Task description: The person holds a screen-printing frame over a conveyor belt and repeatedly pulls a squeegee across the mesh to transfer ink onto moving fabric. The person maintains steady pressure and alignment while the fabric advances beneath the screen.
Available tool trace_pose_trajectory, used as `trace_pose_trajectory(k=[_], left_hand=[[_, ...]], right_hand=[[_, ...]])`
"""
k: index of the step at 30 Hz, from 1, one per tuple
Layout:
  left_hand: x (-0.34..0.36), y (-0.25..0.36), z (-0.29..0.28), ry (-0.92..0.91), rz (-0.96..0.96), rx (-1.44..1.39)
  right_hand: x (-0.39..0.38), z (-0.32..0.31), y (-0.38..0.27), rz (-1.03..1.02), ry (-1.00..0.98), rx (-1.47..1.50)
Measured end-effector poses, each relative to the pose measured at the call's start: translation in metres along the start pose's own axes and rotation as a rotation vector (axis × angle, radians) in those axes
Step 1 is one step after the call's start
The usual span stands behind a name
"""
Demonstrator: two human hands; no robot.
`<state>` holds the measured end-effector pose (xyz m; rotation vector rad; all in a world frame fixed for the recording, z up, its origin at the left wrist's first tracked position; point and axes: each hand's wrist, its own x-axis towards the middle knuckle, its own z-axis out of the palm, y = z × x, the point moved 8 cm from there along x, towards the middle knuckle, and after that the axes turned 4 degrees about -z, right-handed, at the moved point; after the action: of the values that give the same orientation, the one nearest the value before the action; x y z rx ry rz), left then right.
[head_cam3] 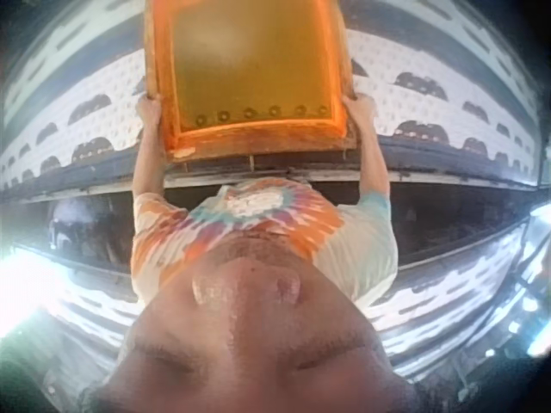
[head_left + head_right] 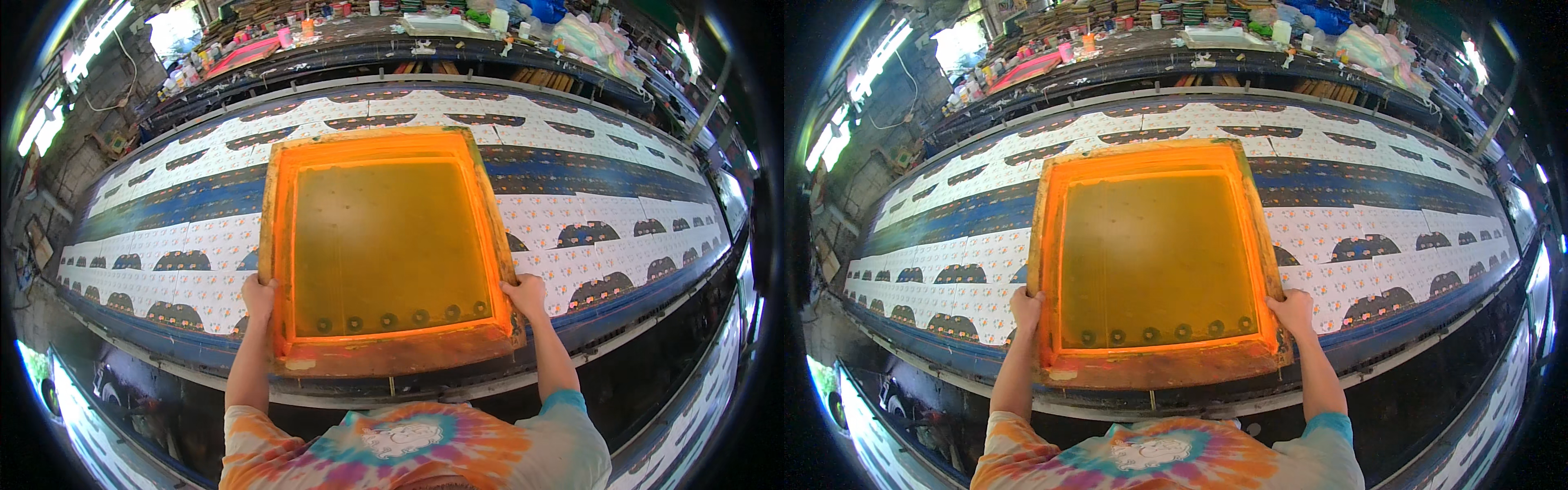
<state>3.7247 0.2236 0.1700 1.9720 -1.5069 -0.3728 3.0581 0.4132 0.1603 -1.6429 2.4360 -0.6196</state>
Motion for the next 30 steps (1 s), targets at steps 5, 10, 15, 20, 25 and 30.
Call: trace_pose_trajectory(k=[5,10,15,20,25,30], left_hand=[[-0.03,0.001,0.03,-0.013,-0.036,-0.063],[-0.048,0.01,0.043,-0.049,-0.015,-0.062],[-0.053,0.013,0.05,-0.004,0.052,-0.033],[-0.062,0.022,0.061,0.019,0.053,-0.069],[-0.068,0.034,0.068,-0.002,0.052,-0.027],[-0.07,0.031,0.074,-0.022,0.014,-0.044]], right_hand=[[-0.004,-0.022,0.021,0.003,-0.004,0.012],[-0.022,-0.025,0.049,0.009,0.002,-0.006],[-0.033,-0.028,0.064,-0.015,0.061,0.014],[-0.031,-0.037,0.077,-0.001,0.078,0.006],[-0.029,-0.035,0.095,-0.028,0.096,-0.028],[-0.026,-0.038,0.096,-0.048,0.083,-0.011]])
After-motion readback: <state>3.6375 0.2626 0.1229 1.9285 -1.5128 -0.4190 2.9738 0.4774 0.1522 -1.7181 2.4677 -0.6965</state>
